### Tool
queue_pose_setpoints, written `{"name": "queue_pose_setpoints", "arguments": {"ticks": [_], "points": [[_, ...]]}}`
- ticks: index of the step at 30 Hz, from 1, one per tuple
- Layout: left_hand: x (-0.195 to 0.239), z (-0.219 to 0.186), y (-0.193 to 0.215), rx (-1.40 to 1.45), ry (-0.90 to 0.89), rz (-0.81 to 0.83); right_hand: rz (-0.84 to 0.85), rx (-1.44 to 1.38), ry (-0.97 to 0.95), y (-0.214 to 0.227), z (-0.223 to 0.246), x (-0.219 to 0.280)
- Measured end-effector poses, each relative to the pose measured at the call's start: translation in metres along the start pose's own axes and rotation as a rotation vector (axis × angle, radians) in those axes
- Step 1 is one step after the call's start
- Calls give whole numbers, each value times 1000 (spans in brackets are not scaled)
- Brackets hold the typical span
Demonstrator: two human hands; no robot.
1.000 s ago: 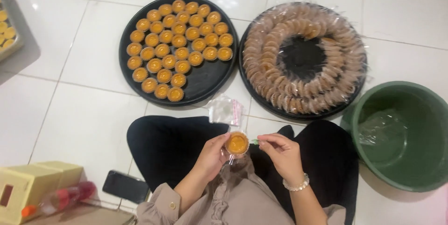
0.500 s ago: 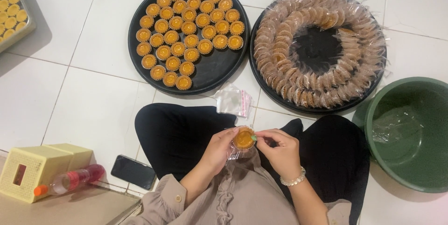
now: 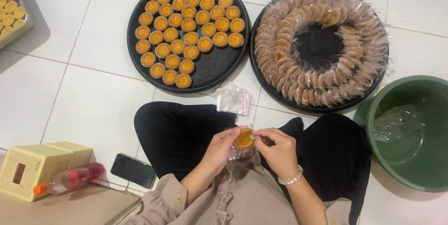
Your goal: The person sits on the floor and individually wraps small egg tarts in clear plastic bags. They pick each tart from a black tray, place it into a bag, and set the wrapped tart onto a second tray. The process is repeated continuously.
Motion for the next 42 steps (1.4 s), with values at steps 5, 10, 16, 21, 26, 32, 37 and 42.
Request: {"name": "queue_pose_setpoints", "arguments": {"ticks": [5,10,16,21,26,32,37,42], "points": [[-5,7,3,7,-2,-5,75,-165,-144,-2,-24,-2],[-11,20,15,71,5,-15,76,-546,-245,12,-59,-1],[-8,4,20,184,156,18,-899,-304,43,198,-114,40],[-14,12,22,244,145,42,-485,763,22,158,-22,36],[-12,-1,16,91,166,97,515,405,210,34,-12,7],[-6,-4,30,-90,130,59,786,401,231,4,0,-13],[3,-17,26,-63,212,54,763,414,349,-4,-5,-16],[-7,8,46,30,110,75,784,368,393,-14,-21,-11]]}}
Point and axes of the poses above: each hand's wrist, its own x-axis away from the middle knuckle, its own y-axis out of the back of the hand, z = x × y, the point moved 2 cm from there along -x, towards the middle knuckle, and after that the axes turned 15 degrees about z, right-handed, at the moved point
